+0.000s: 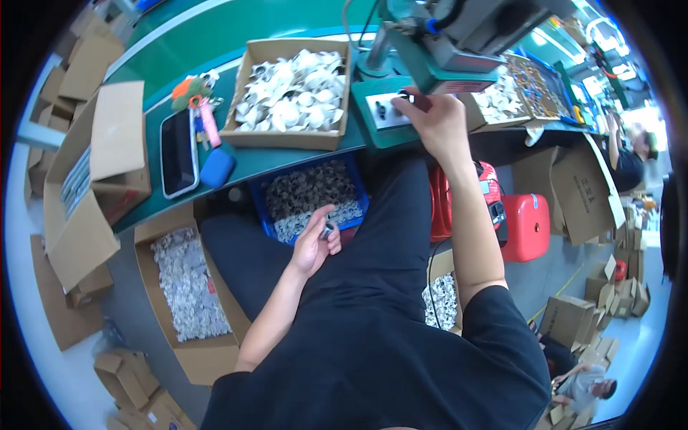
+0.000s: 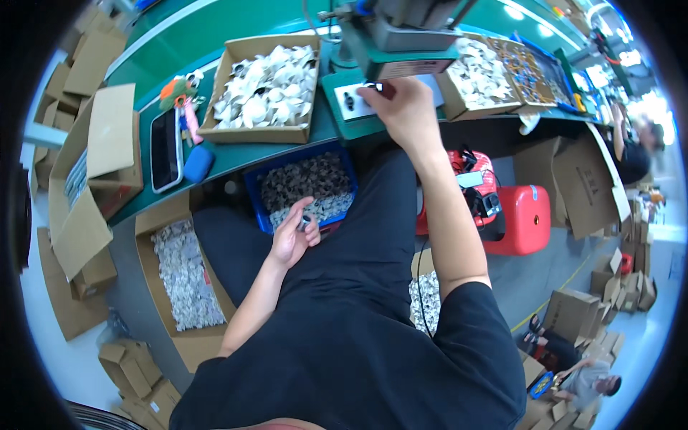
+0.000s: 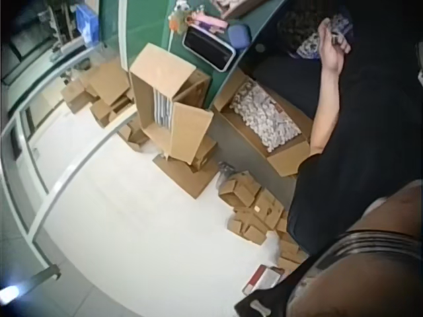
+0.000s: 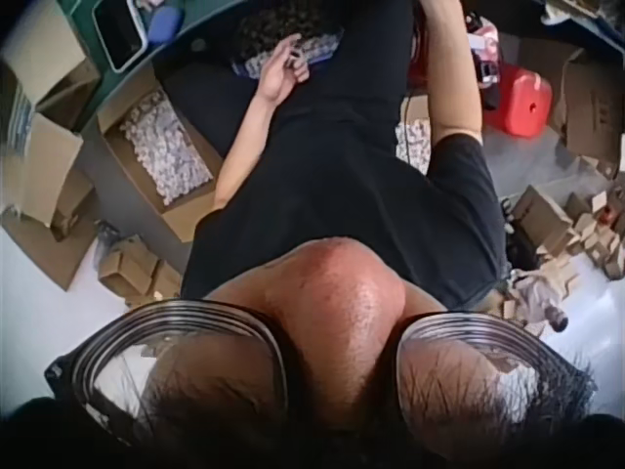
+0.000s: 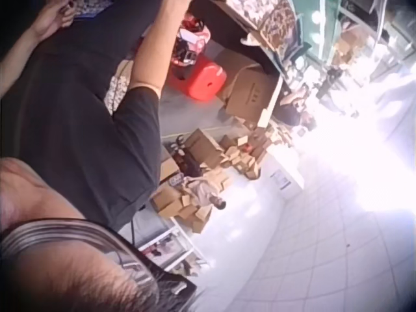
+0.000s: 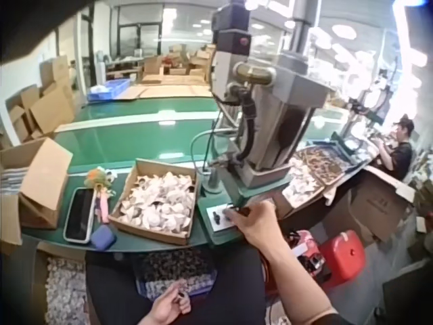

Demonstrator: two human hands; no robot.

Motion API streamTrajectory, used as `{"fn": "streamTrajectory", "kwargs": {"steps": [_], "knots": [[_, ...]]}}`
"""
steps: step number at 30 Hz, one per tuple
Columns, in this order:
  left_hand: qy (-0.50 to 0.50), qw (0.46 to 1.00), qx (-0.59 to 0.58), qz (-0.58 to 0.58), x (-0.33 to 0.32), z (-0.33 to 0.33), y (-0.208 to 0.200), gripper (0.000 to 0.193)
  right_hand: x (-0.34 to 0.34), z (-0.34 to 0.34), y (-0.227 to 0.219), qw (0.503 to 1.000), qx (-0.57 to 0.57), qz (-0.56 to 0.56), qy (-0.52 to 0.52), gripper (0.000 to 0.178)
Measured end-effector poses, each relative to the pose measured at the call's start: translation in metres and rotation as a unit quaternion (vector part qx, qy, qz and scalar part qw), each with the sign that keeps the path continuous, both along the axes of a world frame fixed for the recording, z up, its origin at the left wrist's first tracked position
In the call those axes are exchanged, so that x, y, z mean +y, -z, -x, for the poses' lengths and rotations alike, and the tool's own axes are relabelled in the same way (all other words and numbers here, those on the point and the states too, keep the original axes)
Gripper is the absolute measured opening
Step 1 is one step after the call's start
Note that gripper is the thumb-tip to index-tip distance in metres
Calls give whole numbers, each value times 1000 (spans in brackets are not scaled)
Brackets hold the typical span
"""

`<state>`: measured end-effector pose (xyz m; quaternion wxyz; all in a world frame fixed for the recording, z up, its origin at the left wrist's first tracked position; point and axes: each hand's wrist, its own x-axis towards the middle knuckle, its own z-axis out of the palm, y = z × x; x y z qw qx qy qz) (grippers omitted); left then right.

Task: Assembling small electronic components using a manual press machine at a production workbench.

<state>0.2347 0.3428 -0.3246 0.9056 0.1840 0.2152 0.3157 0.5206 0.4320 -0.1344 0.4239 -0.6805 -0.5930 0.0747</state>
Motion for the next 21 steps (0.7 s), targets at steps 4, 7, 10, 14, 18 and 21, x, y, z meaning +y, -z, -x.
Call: {"fn": "streamTrajectory", "kwargs": {"steps": [4, 7, 10, 14, 18, 21], "knots": [[9, 998, 50, 24, -14, 10, 25, 35, -2, -11, -5, 995, 9, 99, -9, 33], [8, 997, 68, 39, -7, 15, 34, 36, -3, -15, -4, 989, 83, 119, -39, 35], [7, 996, 78, 51, -2, 18, 38, 34, -12, -10, -6, 991, 91, 102, 8, 36], [31, 994, 89, 46, -1, 13, 41, 33, -10, -9, -9, 995, 67, 67, -15, 27], [39, 992, 107, 60, -6, 16, 44, 32, -4, -35, -4, 995, 25, 88, 26, 29], [44, 991, 108, 61, -2, 12, 52, 32, 21, -108, -1, 995, -49, -51, 70, 20]]}}
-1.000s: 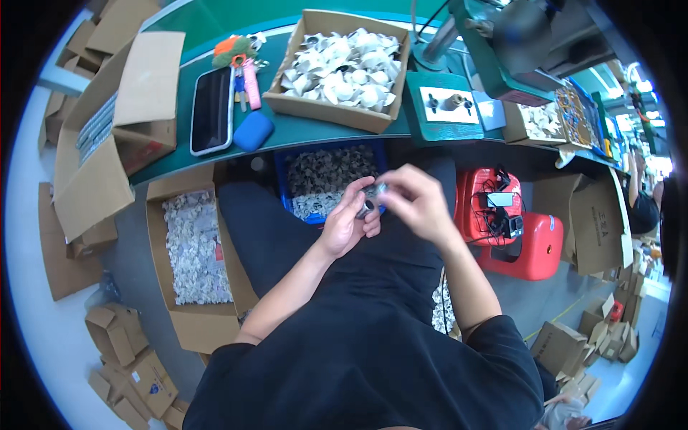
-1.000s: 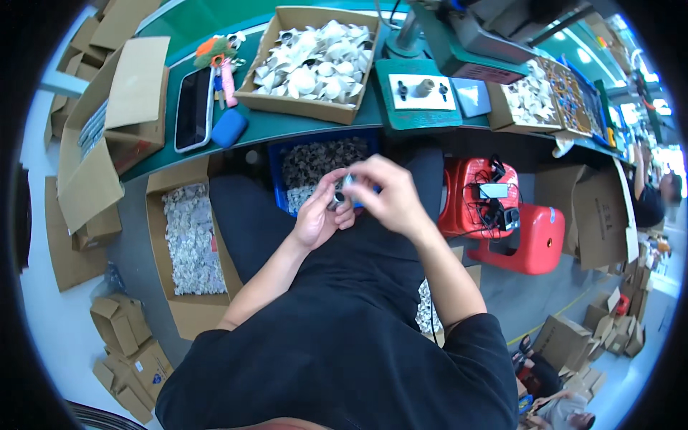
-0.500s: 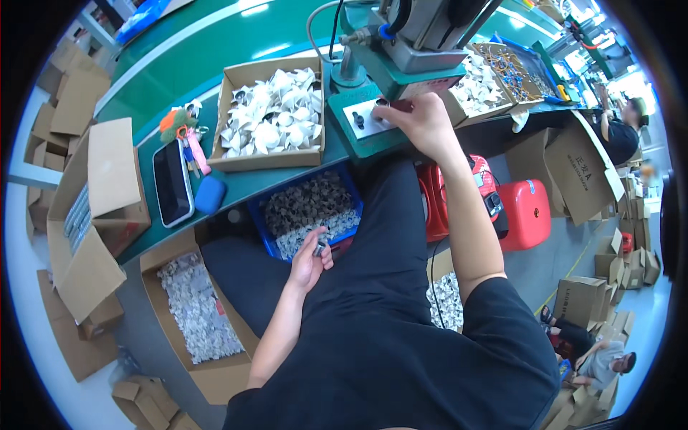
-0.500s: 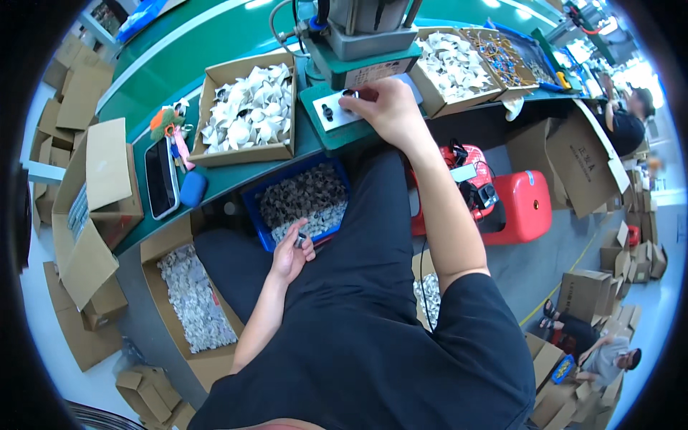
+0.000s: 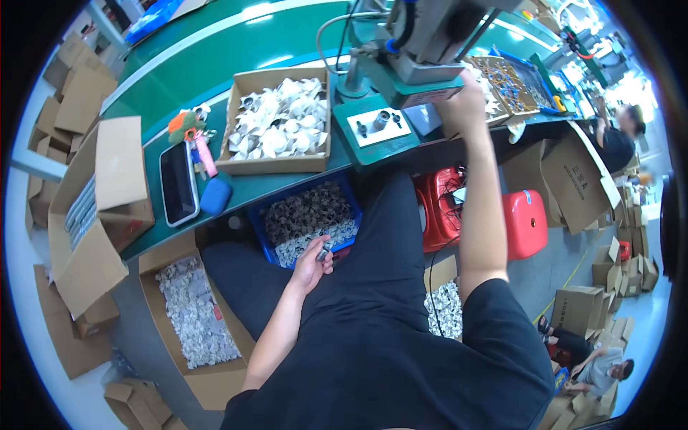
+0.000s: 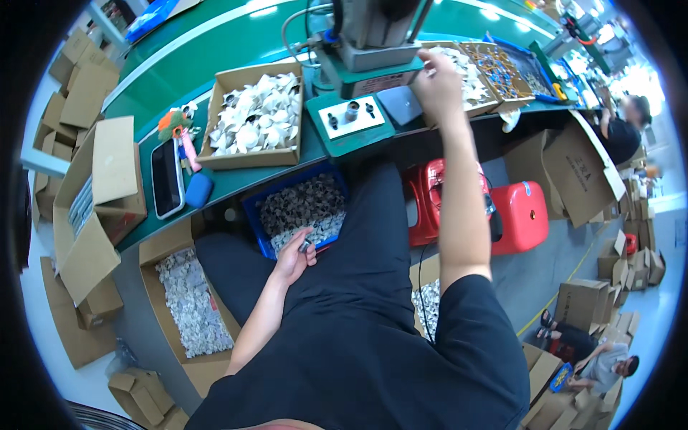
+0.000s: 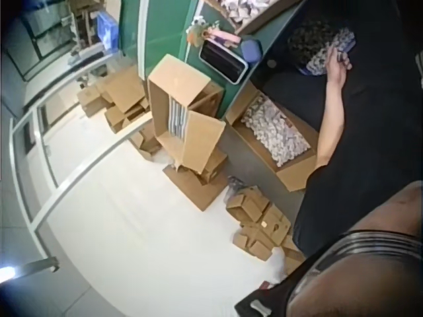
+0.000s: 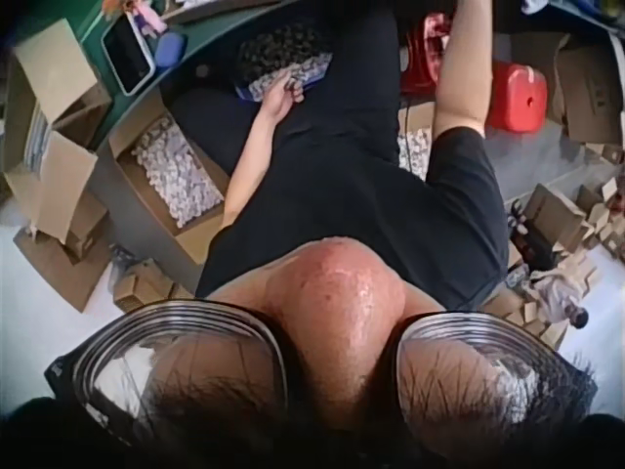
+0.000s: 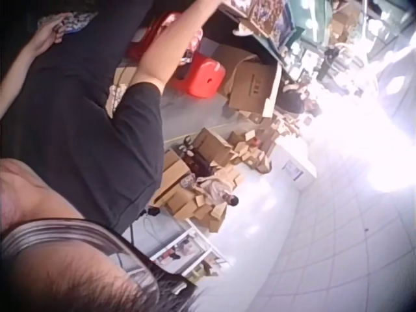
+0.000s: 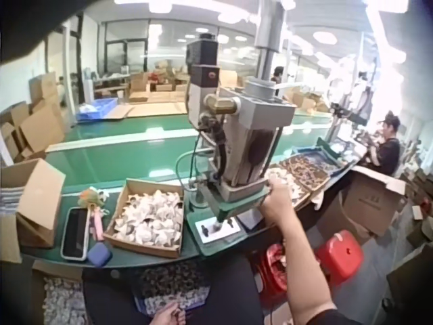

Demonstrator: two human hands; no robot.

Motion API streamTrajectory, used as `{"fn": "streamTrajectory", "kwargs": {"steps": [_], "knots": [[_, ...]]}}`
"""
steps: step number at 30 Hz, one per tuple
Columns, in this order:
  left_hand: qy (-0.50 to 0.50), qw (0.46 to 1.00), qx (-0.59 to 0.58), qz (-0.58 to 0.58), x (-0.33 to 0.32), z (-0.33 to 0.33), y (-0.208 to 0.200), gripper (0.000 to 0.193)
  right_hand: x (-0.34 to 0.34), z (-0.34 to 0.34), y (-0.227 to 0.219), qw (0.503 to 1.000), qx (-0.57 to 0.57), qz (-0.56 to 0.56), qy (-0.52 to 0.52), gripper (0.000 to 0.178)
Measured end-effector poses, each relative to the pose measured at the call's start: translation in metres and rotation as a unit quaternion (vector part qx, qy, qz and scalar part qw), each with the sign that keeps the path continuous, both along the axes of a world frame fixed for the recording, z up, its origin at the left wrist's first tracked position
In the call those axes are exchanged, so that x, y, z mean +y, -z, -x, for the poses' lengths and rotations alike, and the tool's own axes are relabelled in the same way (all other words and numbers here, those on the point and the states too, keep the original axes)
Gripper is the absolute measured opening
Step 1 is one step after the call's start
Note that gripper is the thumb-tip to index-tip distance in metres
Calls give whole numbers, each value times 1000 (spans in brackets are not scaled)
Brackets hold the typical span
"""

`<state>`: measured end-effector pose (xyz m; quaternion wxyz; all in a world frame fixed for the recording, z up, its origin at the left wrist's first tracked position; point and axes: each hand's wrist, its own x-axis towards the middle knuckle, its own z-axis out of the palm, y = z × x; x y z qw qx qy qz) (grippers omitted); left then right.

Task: Assembling small electronic components using a manual press machine at a production workbench.

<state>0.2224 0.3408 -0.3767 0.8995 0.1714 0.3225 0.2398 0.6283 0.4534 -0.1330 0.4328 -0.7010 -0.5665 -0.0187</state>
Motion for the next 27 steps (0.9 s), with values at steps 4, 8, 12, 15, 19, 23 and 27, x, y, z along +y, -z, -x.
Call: {"fn": "streamTrajectory", "kwargs": {"steps": [4, 8, 12, 15, 19, 23, 27], "knots": [[19, 1000, 1, 13, -2, 0, 6, 31, 38, -86, 25, 990, -134, 38, -18, 20], [5, 1000, 10, 14, 2, 3, 7, 30, 55, -89, 39, 977, -195, 85, -8, 21], [8, 1000, 17, 15, 5, -3, 4, 30, 46, -111, 42, 971, -214, 106, 21, 21], [11, 999, 26, 20, 1, 1, 6, 30, 38, -97, 30, 975, -196, 94, 40, 20], [10, 999, 26, 24, 4, 1, 8, 30, 7, -80, 10, 989, -126, 51, 58, 18], [9, 999, 28, 28, 5, -1, 11, 29, -23, -63, 7, 999, 16, 30, 17, 16], [14, 999, 38, 36, 7, -2, 11, 29, -41, 30, 16, 992, 115, 14, -46, 12]]}}
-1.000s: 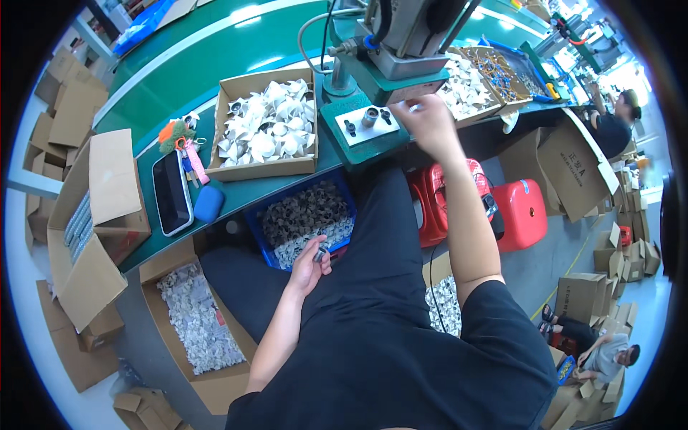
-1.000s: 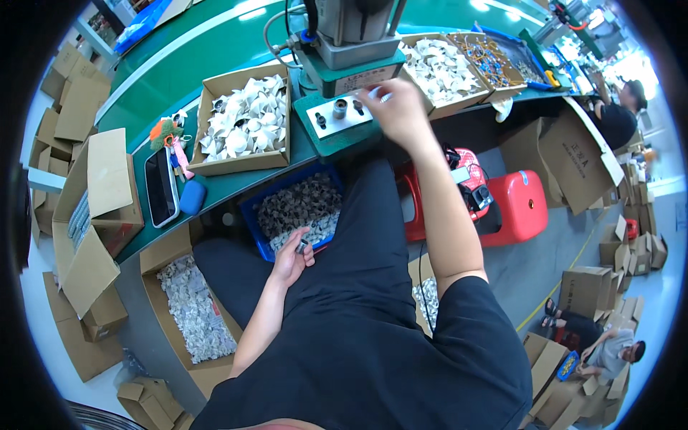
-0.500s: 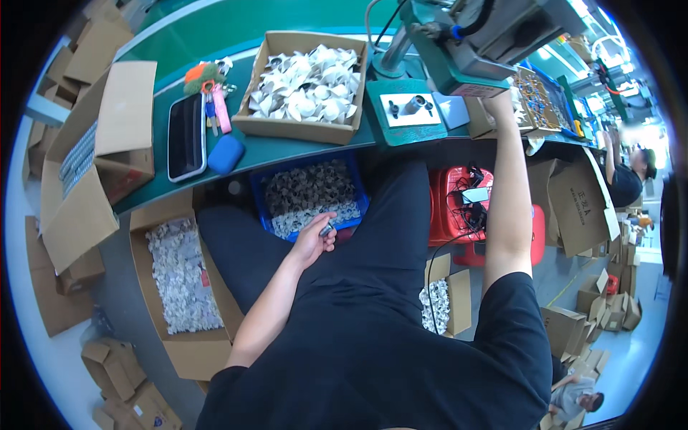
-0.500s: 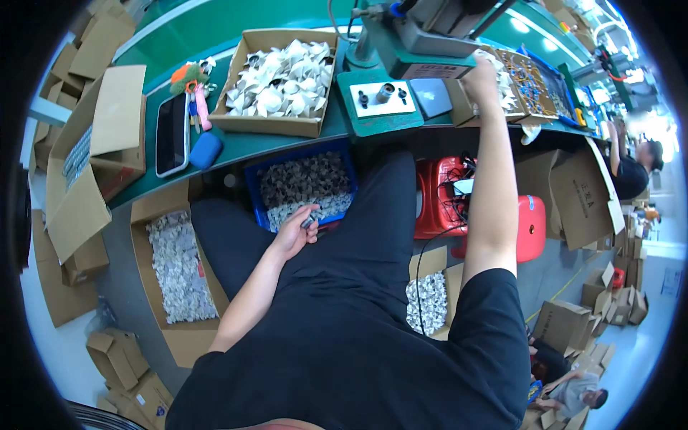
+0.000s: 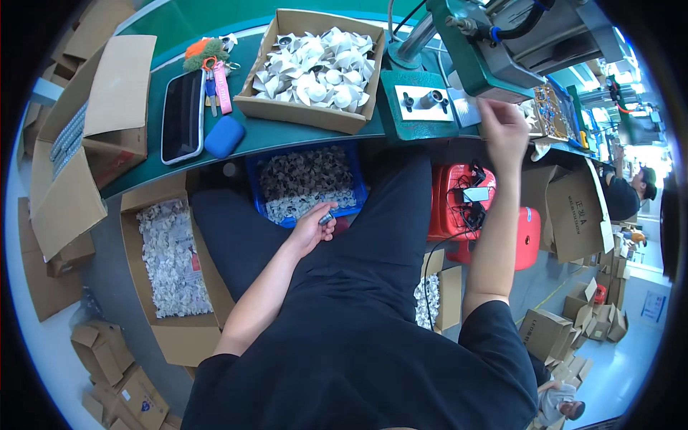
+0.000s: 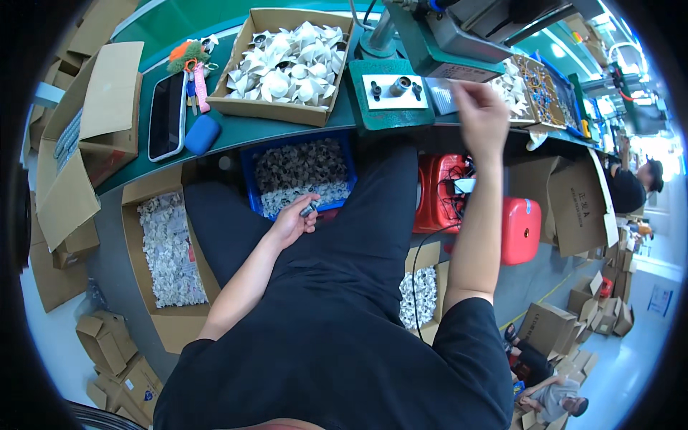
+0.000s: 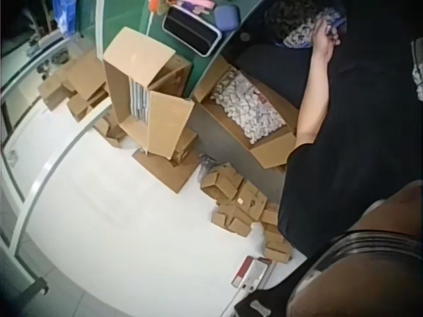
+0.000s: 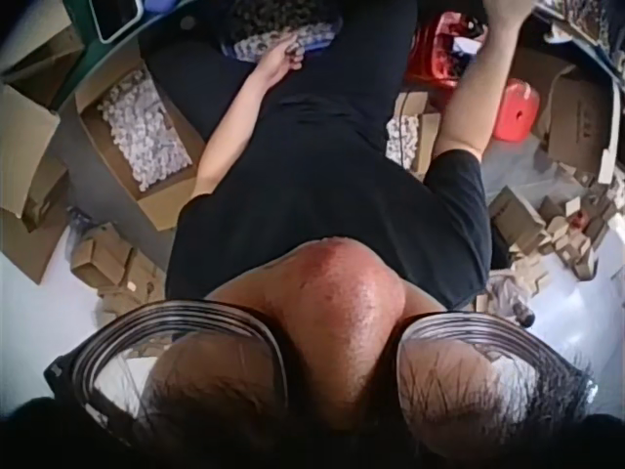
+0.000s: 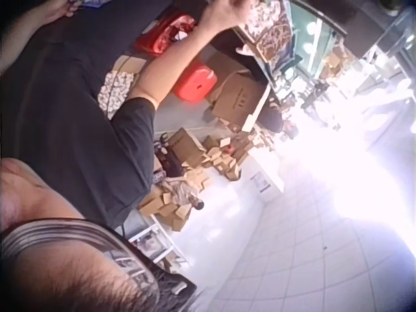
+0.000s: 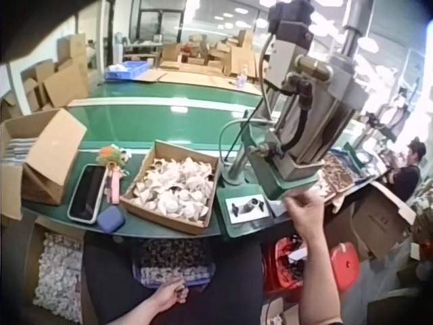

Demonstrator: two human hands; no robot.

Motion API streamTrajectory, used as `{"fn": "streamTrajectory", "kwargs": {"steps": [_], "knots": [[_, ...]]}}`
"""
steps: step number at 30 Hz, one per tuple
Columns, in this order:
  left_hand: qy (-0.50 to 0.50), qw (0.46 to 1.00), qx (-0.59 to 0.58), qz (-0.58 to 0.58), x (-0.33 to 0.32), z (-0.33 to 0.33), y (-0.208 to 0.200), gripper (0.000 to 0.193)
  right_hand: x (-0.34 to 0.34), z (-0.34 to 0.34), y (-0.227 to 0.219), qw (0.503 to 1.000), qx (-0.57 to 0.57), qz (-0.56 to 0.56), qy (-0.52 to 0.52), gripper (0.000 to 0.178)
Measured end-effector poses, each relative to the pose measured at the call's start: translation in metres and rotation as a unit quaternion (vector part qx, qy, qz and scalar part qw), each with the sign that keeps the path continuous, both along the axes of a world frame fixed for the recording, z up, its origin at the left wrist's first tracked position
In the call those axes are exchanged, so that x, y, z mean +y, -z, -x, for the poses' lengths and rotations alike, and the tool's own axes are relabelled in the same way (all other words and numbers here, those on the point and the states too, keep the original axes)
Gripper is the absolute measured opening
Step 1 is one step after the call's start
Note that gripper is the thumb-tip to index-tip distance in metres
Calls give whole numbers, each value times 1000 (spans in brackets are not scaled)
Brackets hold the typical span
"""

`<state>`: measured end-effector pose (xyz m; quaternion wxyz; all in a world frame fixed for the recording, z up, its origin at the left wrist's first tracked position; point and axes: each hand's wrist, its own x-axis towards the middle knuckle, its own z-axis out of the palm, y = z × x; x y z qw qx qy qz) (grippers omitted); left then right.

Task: Assembling small electronic components using a manual press machine at a production workbench.

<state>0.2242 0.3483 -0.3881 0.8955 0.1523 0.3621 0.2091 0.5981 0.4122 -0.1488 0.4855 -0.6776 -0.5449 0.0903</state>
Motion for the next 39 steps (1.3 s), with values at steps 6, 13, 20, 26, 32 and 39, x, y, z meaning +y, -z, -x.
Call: {"fn": "streamTrajectory", "kwargs": {"steps": [6, 13, 20, 26, 32, 39], "knots": [[-8, 1000, 2, 5, -2, 0, -5, 28, 13, 47, 22, 989, -47, -120, -76, 14], [-14, 1000, 3, 7, -3, 2, -2, 29, 10, 61, 13, 971, -175, -138, -89, 20], [-1, 1000, 12, 2, -3, 3, 2, 30, 18, 61, 8, 925, -313, -180, -117, 22], [3, 1000, 9, -10, -2, -3, 5, 30, 21, 66, 10, 879, -386, -244, -135, 25], [0, 1000, 5, -16, -3, -2, 7, 30, 28, -13, 36, 990, -16, -136, 25, 14], [-14, 1000, 14, -11, 1, 2, 4, 29, 106, -22, 58, 988, 93, 45, -116, 30]]}}
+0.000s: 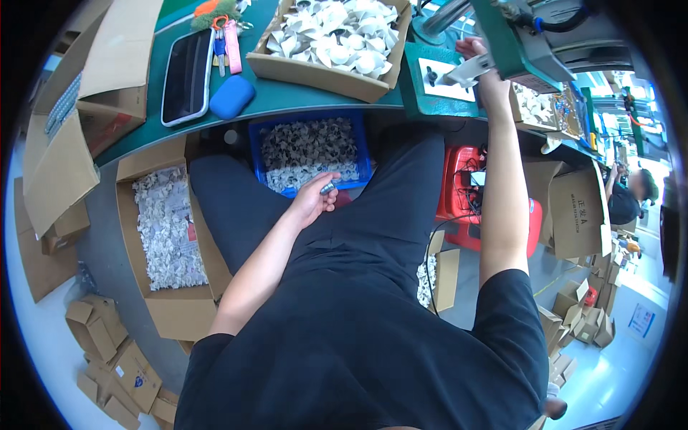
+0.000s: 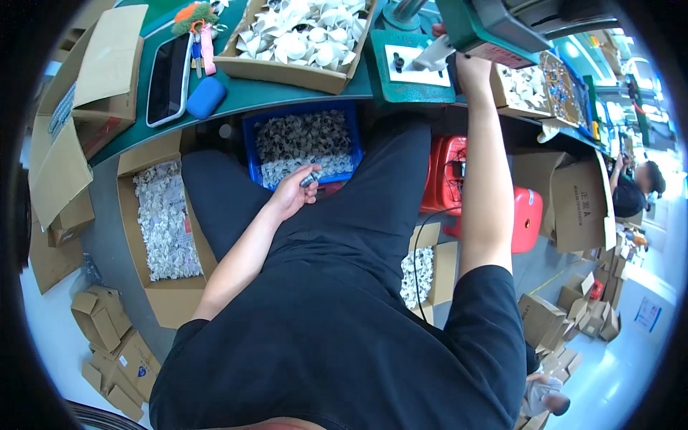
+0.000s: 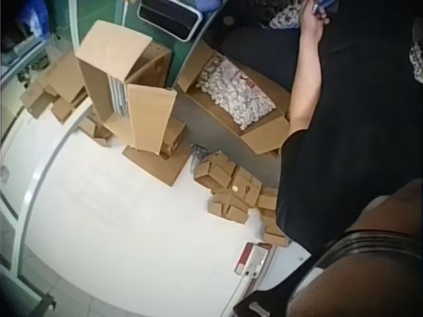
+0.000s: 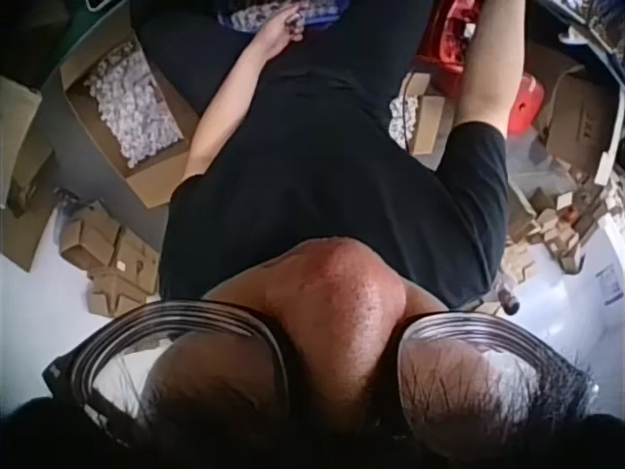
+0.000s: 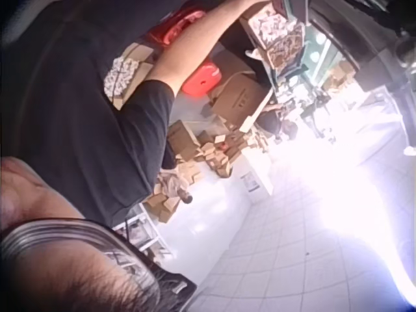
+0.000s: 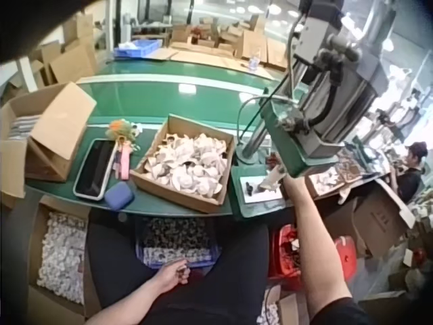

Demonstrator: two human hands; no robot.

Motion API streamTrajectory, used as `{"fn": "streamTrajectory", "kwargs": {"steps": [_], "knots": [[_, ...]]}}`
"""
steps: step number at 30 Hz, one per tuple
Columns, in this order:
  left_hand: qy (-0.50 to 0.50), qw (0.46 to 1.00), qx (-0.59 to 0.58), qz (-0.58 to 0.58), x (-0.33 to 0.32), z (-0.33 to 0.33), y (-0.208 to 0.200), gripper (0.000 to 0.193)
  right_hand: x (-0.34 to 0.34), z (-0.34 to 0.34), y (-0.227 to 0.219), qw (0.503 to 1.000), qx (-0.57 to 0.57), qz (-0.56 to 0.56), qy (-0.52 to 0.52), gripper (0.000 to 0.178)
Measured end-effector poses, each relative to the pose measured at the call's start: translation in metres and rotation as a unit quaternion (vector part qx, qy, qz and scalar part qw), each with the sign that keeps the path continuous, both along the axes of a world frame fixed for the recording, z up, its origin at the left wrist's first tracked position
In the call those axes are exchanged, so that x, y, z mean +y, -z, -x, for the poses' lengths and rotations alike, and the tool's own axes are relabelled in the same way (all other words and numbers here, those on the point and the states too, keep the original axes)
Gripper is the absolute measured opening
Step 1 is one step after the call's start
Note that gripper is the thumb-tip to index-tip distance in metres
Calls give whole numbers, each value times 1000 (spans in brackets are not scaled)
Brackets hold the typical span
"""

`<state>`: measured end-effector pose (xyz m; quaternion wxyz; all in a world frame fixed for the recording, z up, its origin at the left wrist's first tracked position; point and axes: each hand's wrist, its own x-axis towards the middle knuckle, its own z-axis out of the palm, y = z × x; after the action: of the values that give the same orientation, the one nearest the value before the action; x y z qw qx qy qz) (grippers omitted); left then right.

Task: Assembling small electronic components using a manual press machine at a production workbench.

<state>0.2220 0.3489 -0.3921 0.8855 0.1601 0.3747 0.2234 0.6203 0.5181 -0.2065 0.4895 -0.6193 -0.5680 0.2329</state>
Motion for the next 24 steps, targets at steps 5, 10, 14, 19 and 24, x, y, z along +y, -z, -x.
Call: {"fn": "streamTrajectory", "kwargs": {"steps": [5, 10, 14, 19, 24], "knots": [[-12, 1000, -4, -11, 1, -3, 6, 28, -40, -17, 2, 995, 39, -61, -63, 33], [-9, 1000, 16, -11, 0, 2, 9, 28, -87, 73, -27, 969, -155, -167, -97, 32], [-7, 1000, 12, -6, -7, 5, 13, 28, -85, 82, -13, 971, 18, -238, 14, 40], [-20, 999, 39, -11, -1, 6, 2, 28, -99, 141, -23, 902, -209, -378, 26, 41], [-10, 999, 28, -27, -7, 1, 2, 29, -65, 209, -96, 894, -284, -345, 14, 31]]}}
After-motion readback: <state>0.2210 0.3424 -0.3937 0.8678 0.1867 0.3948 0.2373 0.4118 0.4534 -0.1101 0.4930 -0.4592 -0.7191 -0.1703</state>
